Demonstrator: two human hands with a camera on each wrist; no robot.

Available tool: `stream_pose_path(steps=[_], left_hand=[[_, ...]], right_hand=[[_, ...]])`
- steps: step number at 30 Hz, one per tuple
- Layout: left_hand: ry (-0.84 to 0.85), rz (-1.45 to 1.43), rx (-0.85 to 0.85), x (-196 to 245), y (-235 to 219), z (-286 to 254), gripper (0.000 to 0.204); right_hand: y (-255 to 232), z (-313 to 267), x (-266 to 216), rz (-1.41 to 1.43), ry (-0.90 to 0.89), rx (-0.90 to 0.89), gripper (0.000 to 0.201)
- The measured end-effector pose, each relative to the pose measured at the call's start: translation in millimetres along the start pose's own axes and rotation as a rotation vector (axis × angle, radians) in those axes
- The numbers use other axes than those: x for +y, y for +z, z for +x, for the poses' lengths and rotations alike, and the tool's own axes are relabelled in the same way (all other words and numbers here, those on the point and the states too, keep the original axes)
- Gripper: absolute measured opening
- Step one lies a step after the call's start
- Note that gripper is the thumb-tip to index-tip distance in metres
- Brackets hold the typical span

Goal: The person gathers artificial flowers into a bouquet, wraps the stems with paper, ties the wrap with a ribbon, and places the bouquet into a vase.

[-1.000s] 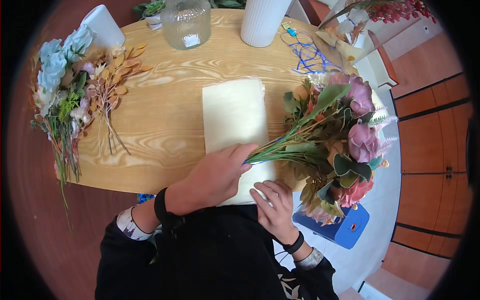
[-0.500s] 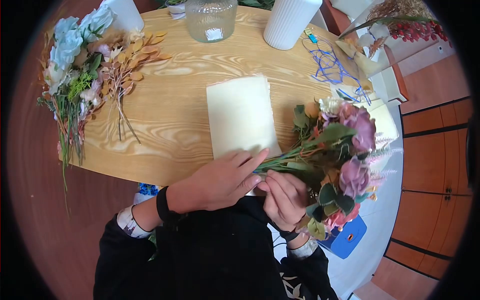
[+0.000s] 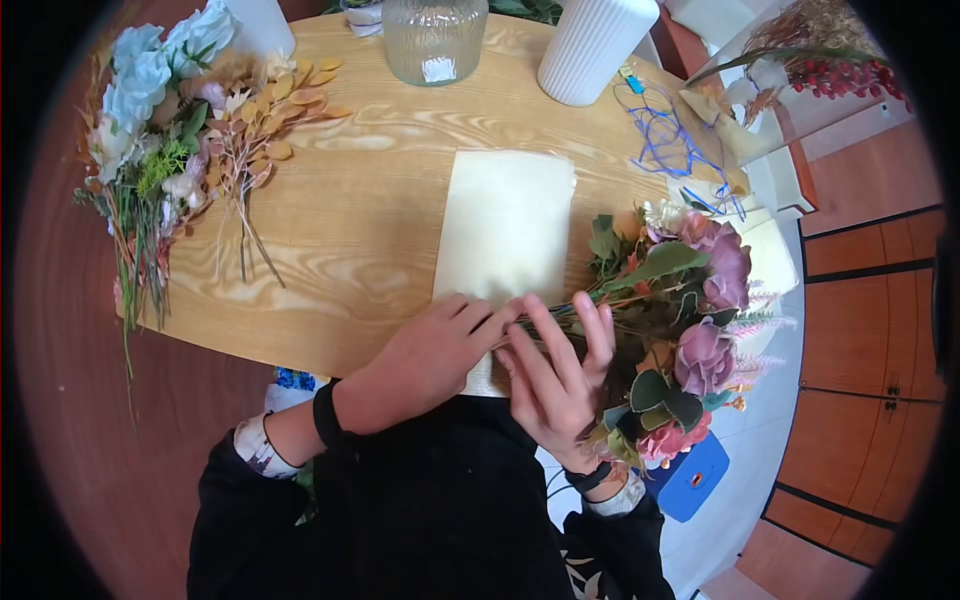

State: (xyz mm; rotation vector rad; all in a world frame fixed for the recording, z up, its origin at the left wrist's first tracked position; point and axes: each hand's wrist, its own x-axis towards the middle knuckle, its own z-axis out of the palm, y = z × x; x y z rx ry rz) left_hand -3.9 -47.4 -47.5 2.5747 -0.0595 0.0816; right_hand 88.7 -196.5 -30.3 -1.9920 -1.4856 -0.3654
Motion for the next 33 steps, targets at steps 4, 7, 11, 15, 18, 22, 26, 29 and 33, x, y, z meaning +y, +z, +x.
stream_pose_path(steps=[4,7,11,15,18,22,26,29,33], left_hand=[[0.052,0.082,0.193,-1,4,2,0.045],[0.05,0.105,0.281,0,9,7,0.042],[0.019,0.167,0.245,1,12,11,0.034],[-0.035,0.116,0.203,-6,9,6,0.028],[-0.025,0.072,0.189,-9,7,2,0.024],[-0.053,-0.193,0.172,-24,1,2,0.019],[-0.083,-0.243,0.099,-30,1,4,0.019],[-0.105,-0.215,0.099,-23,-3,7,0.02],[-0.084,-0.198,0.228,-15,1,8,0.024]], right_hand=[[-10,19,5,-0.19,-0.008,-0.299,0.041],[-14,27,17,-0.343,-0.176,-0.375,0.043],[-9,34,27,-0.356,-0.255,-0.423,0.039],[-5,39,37,-0.257,-0.321,-0.4,0.035],[8,31,36,-0.208,-0.295,-0.342,0.033],[2,35,35,-0.177,-0.269,-0.374,0.033],[1,35,37,-0.131,-0.267,-0.391,0.03],[-3,37,33,-0.107,-0.235,-0.356,0.028],[-5,38,32,-0.06,-0.188,-0.293,0.03]])
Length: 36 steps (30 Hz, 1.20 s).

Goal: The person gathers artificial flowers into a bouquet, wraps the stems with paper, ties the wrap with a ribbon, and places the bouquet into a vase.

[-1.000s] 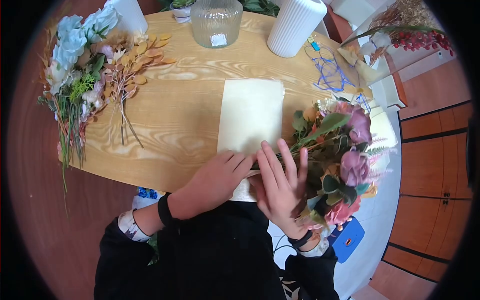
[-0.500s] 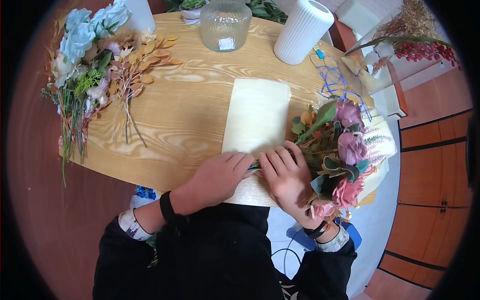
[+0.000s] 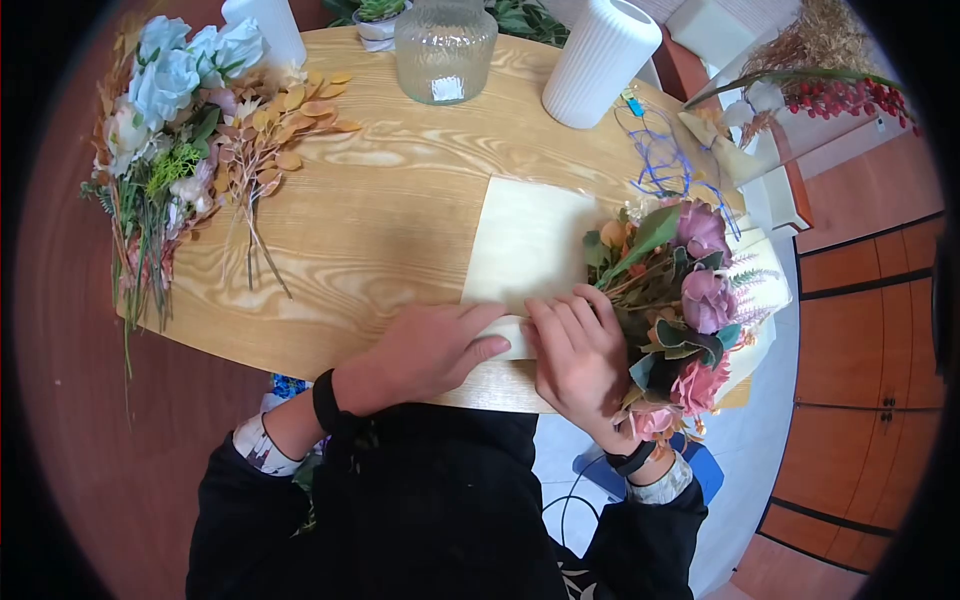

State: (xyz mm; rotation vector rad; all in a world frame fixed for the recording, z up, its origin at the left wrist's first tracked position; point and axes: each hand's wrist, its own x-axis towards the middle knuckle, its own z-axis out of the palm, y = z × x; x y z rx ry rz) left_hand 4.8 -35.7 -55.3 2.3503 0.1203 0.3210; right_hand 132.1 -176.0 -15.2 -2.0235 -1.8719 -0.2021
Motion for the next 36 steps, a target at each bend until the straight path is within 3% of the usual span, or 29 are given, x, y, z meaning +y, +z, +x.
stream_pose_path(steps=[2,4,6,11,14,16,17,20,21,23,25,27,29,33,35,36], left_hand=[[0.038,0.044,0.033,4,1,-1,0.027],[0.095,0.243,-0.056,6,0,-1,0.028],[0.09,0.302,-0.087,4,4,-2,0.026],[0.068,0.389,-0.099,7,5,2,0.024],[0.086,0.341,-0.135,14,3,1,0.025],[-0.04,0.301,-0.377,22,3,2,0.028],[-0.061,0.331,-0.364,21,3,2,0.028],[0.072,0.004,-0.22,10,-10,-5,0.028],[0.042,0.038,-0.202,7,-26,-10,0.028],[-0.098,0.088,0.13,-3,-67,-23,0.025],[-0.164,0.321,0.644,-25,-111,-41,0.024],[-0.192,0.732,0.886,-44,-159,-65,0.033],[-0.347,0.985,0.97,-59,-192,-82,0.039],[-0.432,1.195,0.965,-107,-237,-104,0.039],[-0.739,1.005,0.737,-118,-249,-107,0.038],[-0.645,1.037,0.736,-123,-250,-108,0.037]], right_hand=[[-1,-3,1,0.026,0.013,0.007,0.032],[-3,-5,1,0.056,0.026,0.012,0.035],[-7,-4,0,0.049,-0.078,-0.036,0.042],[-6,-3,-4,-0.025,-0.075,-0.104,0.045],[7,-9,-2,-0.141,-0.073,-0.127,0.037],[14,-8,-2,-0.183,-0.025,-0.169,0.011],[18,-6,0,-0.186,-0.05,-0.095,0.008],[16,-6,2,-0.146,-0.032,-0.174,0.016],[14,-6,2,-0.147,-0.039,-0.154,0.019],[8,-6,0,-0.15,-0.015,-0.206,0.02],[8,-8,0,-0.141,-0.018,-0.191,0.021],[9,-8,0,-0.145,-0.036,-0.171,0.022],[11,-10,0,-0.108,-0.009,-0.174,0.028],[6,-7,-1,-0.125,-0.05,-0.203,0.022],[8,-8,-4,-0.149,-0.067,-0.207,0.023],[4,-7,-6,-0.137,-0.054,-0.23,0.024]])
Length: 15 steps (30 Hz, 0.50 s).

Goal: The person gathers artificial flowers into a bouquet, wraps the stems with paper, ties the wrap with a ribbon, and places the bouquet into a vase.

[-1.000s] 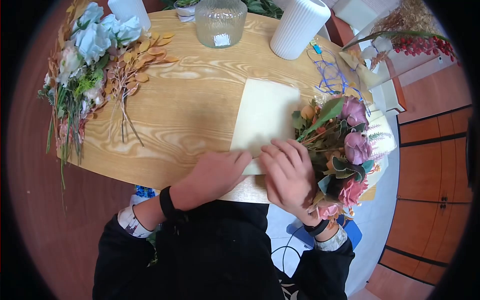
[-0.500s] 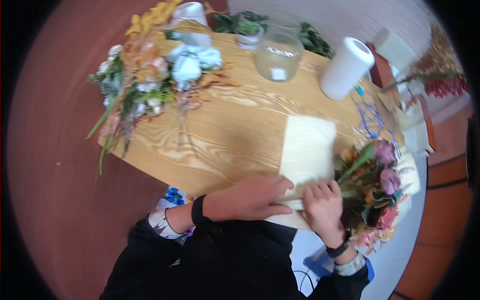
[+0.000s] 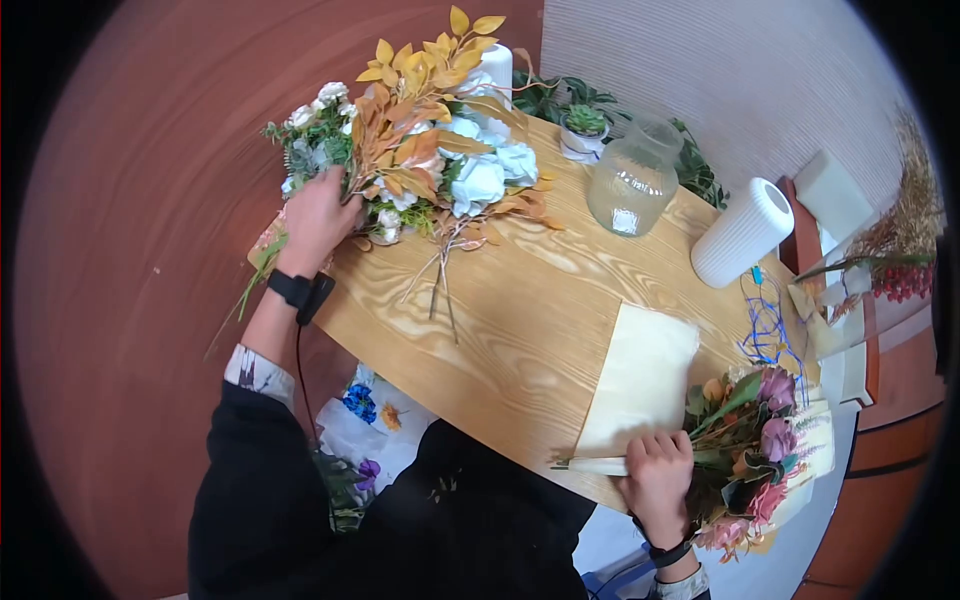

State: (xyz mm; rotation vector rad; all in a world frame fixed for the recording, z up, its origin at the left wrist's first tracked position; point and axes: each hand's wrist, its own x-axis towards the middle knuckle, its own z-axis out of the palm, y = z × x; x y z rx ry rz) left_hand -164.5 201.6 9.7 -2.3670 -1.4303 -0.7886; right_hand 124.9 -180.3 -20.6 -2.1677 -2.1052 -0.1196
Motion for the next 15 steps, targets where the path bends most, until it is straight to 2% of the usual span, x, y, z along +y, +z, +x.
stream_pose_path(steps=[1,3,4,7,9,12,15], left_hand=[[-0.01,-0.003,0.001,-6,6,1,0.037],[0.001,0.09,-0.267,-18,16,5,0.037],[-0.039,-0.018,-0.298,-17,17,2,0.036],[-0.145,-0.059,-0.213,-12,21,-3,0.034],[-0.133,-0.074,-0.204,-5,15,-3,0.03],[-0.103,-0.266,-0.024,-9,14,3,0.024],[-0.111,-0.276,-0.012,-21,13,18,0.023]], right_hand=[[-3,0,0,0.007,0.012,-0.021,0.025],[-6,-1,1,-0.001,0.013,-0.031,0.025],[-6,-1,1,0.005,0.019,-0.034,0.026],[-1,-3,0,0.012,0.023,-0.03,0.027],[-2,-2,0,0.004,0.023,-0.039,0.028],[-3,1,0,0.015,0.025,-0.068,0.028],[1,0,0,0.052,0.011,0.03,0.021]])
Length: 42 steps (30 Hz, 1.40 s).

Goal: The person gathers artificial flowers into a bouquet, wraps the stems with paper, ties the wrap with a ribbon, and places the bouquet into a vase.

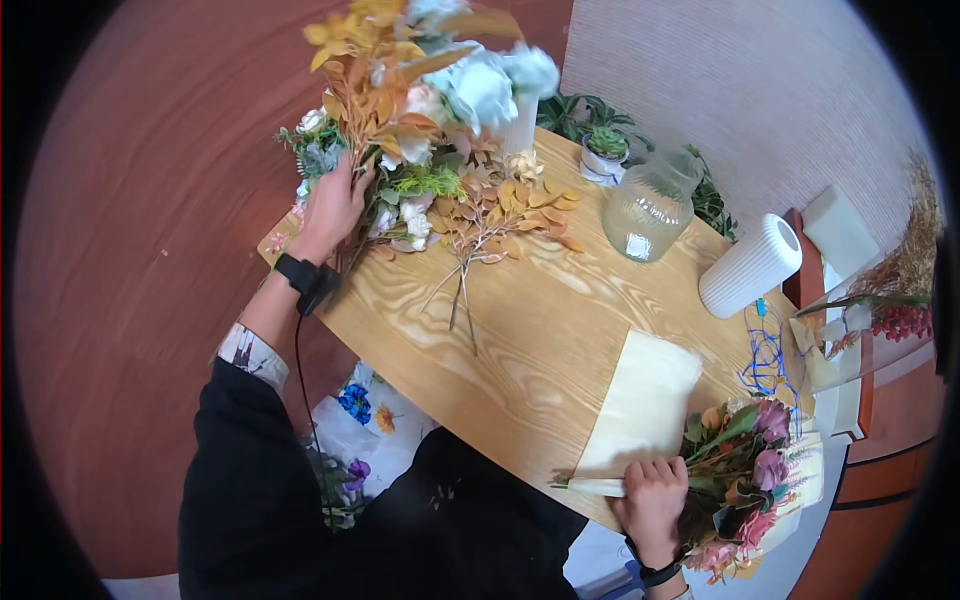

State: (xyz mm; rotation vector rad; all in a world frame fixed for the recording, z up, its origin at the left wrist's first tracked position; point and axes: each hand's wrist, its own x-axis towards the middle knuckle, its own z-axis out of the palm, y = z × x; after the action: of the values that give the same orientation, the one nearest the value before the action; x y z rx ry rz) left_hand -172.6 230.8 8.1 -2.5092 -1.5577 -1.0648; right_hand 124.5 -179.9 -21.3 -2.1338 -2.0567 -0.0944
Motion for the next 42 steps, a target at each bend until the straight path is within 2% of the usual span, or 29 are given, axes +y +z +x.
stream_pose_path(steps=[3,5,6,9,10,12,13,14,16,18,20,22,24,26,27,31,34,36,39,42], left_hand=[[-0.012,0.016,0.079,1,-12,6,0.023],[-0.011,-0.003,0.174,-2,-18,13,0.023],[-0.013,0.004,0.168,-7,-19,19,0.023],[-0.004,-0.195,0.308,-10,-30,33,0.024],[-0.009,-0.191,0.307,-7,-40,39,0.024],[-0.192,-0.138,0.342,1,-61,47,0.025],[-0.264,-0.2,0.309,6,-71,46,0.028],[-0.262,-0.193,0.307,1,-70,41,0.028],[-0.113,-0.123,0.445,-28,-59,33,0.028],[-0.133,-0.118,0.375,-70,-38,23,0.026],[-0.046,-0.1,0.262,-103,-16,12,0.029],[-0.117,-0.031,0.141,-119,6,12,0.04],[-0.076,-0.038,0.112,-133,28,24,0.04],[-0.243,-0.029,-0.019,-134,46,40,0.034],[-0.233,-0.091,-0.08,-155,61,67,0.034],[-0.177,-0.464,-0.168,-156,69,95,0.035],[-0.167,-0.398,-0.235,-143,58,83,0.035],[-0.214,-0.432,-0.257,-161,67,81,0.037],[-0.27,-0.414,-0.311,-148,46,71,0.037],[-0.228,-0.218,-0.354,-129,28,65,0.04]], right_hand=[[-1,1,0,-0.013,0.002,0.01,0.02],[-2,-1,0,-0.071,0.018,-0.075,0.029],[-2,-1,0,-0.064,0.015,-0.079,0.029],[-1,-1,0,-0.039,0.016,-0.04,0.031],[-2,0,0,-0.036,0.011,-0.043,0.031],[-3,0,0,-0.05,0.004,-0.062,0.032],[-3,-1,0,-0.046,0.001,-0.063,0.032],[-2,-1,0,-0.046,0.008,-0.059,0.032],[-1,-2,-1,-0.035,0.029,-0.05,0.032],[-2,-3,0,-0.004,0.031,-0.061,0.032],[-3,-3,0,-0.002,0.022,-0.063,0.032],[-2,-3,1,-0.004,0.019,-0.06,0.031],[-1,-4,1,0.006,0.039,-0.06,0.029],[1,-4,-1,0.006,0.073,-0.058,0.027],[0,-6,-3,0.005,0.107,-0.067,0.026],[-1,-4,-6,-0.005,0.163,-0.092,0.024],[1,-9,-4,-0.002,0.176,-0.063,0.023],[0,-8,-5,0.004,0.163,-0.07,0.024],[-2,-8,-3,-0.002,0.143,-0.077,0.024],[-2,-7,0,-0.009,0.123,-0.077,0.024]])
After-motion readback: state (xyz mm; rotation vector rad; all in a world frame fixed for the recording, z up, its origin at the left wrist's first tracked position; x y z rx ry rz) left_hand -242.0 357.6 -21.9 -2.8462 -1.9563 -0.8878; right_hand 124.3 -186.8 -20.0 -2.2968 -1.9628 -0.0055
